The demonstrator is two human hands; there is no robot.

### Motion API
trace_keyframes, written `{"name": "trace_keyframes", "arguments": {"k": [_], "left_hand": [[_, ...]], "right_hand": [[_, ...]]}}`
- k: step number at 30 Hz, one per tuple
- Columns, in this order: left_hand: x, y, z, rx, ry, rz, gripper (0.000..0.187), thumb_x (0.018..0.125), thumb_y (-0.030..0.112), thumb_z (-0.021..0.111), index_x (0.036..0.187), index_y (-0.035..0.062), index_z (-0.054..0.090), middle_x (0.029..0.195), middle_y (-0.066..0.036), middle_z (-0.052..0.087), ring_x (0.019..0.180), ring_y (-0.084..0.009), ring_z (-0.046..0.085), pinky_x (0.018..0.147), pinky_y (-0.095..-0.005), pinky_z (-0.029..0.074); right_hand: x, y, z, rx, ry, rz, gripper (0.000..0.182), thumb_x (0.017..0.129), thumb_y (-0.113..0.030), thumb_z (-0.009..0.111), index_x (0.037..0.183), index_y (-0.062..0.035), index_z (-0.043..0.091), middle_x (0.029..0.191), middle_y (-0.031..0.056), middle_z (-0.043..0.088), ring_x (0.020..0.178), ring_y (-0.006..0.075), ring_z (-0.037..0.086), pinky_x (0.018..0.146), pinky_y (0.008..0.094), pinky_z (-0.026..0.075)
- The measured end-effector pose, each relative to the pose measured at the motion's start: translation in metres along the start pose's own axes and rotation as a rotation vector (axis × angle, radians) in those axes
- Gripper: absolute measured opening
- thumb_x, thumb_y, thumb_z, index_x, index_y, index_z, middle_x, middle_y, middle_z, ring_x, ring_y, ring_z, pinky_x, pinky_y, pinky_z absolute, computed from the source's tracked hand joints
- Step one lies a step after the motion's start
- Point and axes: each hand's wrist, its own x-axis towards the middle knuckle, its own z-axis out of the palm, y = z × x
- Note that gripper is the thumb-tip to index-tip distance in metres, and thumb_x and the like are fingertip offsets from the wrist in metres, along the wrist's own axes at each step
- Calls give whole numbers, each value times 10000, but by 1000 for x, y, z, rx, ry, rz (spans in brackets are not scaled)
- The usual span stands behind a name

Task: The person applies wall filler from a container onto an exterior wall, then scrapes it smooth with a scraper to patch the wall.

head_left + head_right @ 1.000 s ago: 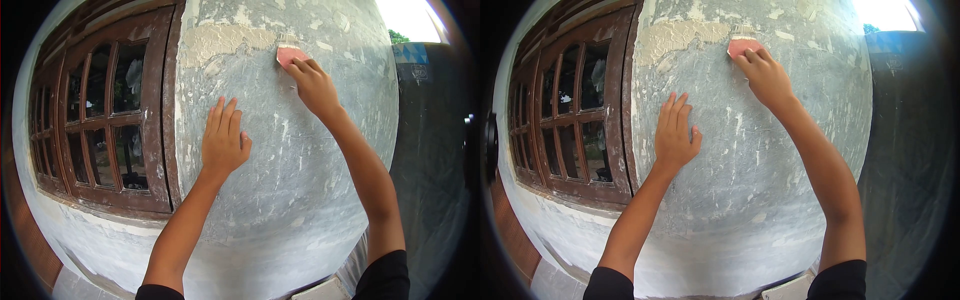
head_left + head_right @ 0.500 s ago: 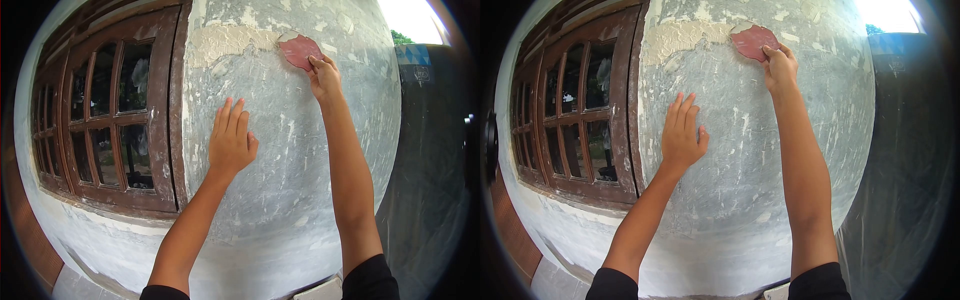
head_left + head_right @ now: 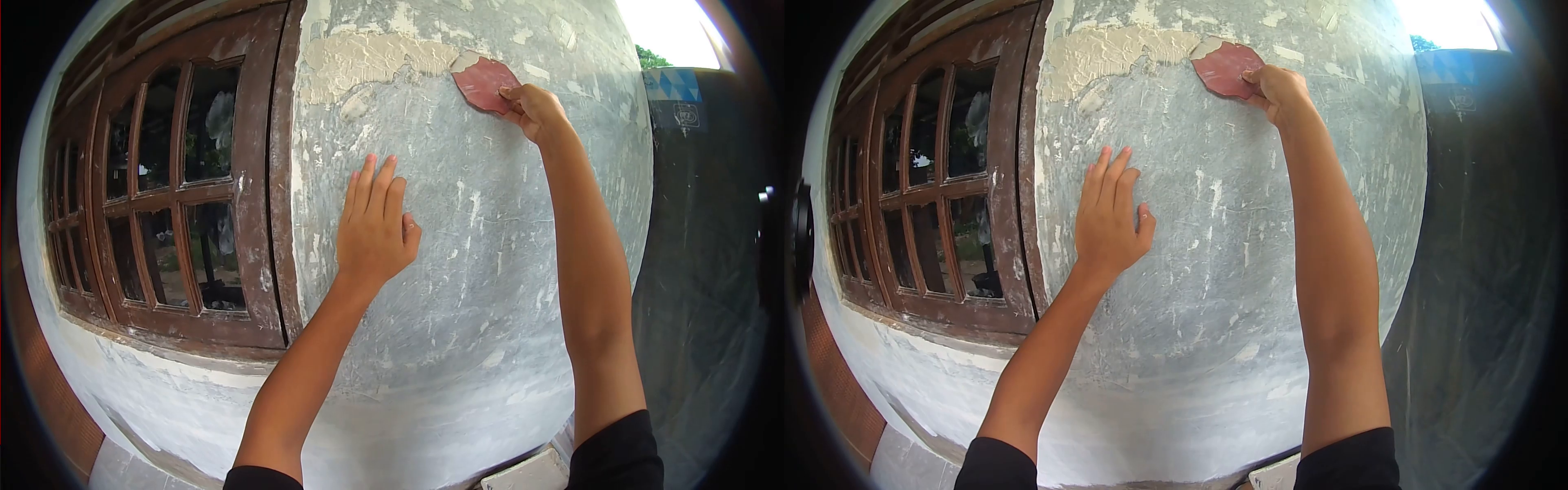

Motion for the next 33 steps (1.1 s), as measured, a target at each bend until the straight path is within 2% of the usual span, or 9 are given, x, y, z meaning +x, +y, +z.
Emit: {"name": "trace_keyframes", "arguments": {"k": [11, 17, 20, 22, 23, 25, 27, 29, 33], "left_hand": [[1, 0, -1, -4, 2, 11, 454, 750, 73, 604, 1191, -1, 525, 1436, -208, 471, 1406, -423, 372, 1145, -574, 321], [1, 0, -2, 1, 5, 11, 453, 750, 66, 596, 1192, 0, 519, 1433, -209, 473, 1401, -428, 379, 1152, -568, 318], [-5, 1, -1, 1, 26, 12, 441, 736, 56, 593, 1171, 11, 531, 1369, -187, 527, 1370, -417, 417, 1113, -548, 368], [-15, 5, 3, -78, 75, 151, 404, 716, 40, 591, 1119, 28, 561, 1233, -155, 597, 1282, -389, 505, 1035, -513, 424], [-24, 16, 5, -88, 58, 148, 404, 716, 40, 591, 1119, 28, 561, 1233, -155, 597, 1282, -389, 505, 1035, -513, 424], [-57, 55, 6, -239, -21, 183, 337, 693, 16, 592, 1029, 39, 597, 1076, -125, 631, 1135, -344, 592, 931, -471, 462], [-95, 105, 10, -458, -118, 124, 280, 674, -2, 601, 949, 44, 619, 955, -112, 632, 996, -319, 633, 869, -437, 479], [-133, 158, 15, -625, -215, 88, 253, 659, -11, 606, 905, 42, 629, 848, -95, 629, 872, -291, 638, 776, -400, 496], [-214, 258, 26, -887, -501, -32, 229, 664, -14, 615, 884, 48, 629, 752, -68, 607, 769, -253, 623, 698, -371, 495]], "right_hand": [[-13, 4, -29, -92, -71, 60, 157, 918, -35, 655, 1049, 47, 630, 1004, 109, 663, 861, 199, 657, 819, 333, 580], [-44, 16, -51, -5, -60, -57, 145, 888, -3, 646, 1013, 12, 574, 956, 107, 642, 845, 204, 659, 803, 357, 584], [-75, 25, -75, 59, -60, -43, 136, 900, -37, 636, 1007, -26, 552, 954, 91, 634, 851, 189, 651, 837, 346, 559], [-95, 37, -99, 63, -67, -53, 112, 913, -55, 616, 1000, -47, 545, 955, 87, 646, 857, 177, 650, 861, 342, 538], [-108, 44, -111, 61, -57, -36, 112, 913, -55, 616, 1000, -47, 545, 955, 87, 646, 857, 177, 650, 861, 342, 538], [-138, 59, -137, 50, -73, -7, 98, 916, -43, 602, 984, -67, 536, 944, 76, 661, 837, 161, 658, 817, 339, 563], [-171, 79, -165, 66, -74, 39, 100, 918, -42, 602, 985, -70, 534, 937, 69, 666, 827, 157, 666, 786, 337, 574], [-207, 98, -193, 79, -44, 114, 107, 924, -44, 606, 996, -71, 532, 921, 65, 680, 798, 158, 685, 712, 335, 599], [-275, 136, -252, 19, 105, 308, 121, 926, -46, 613, 1018, -62, 536, 924, 83, 697, 792, 163, 687, 721, 337, 594]]}}
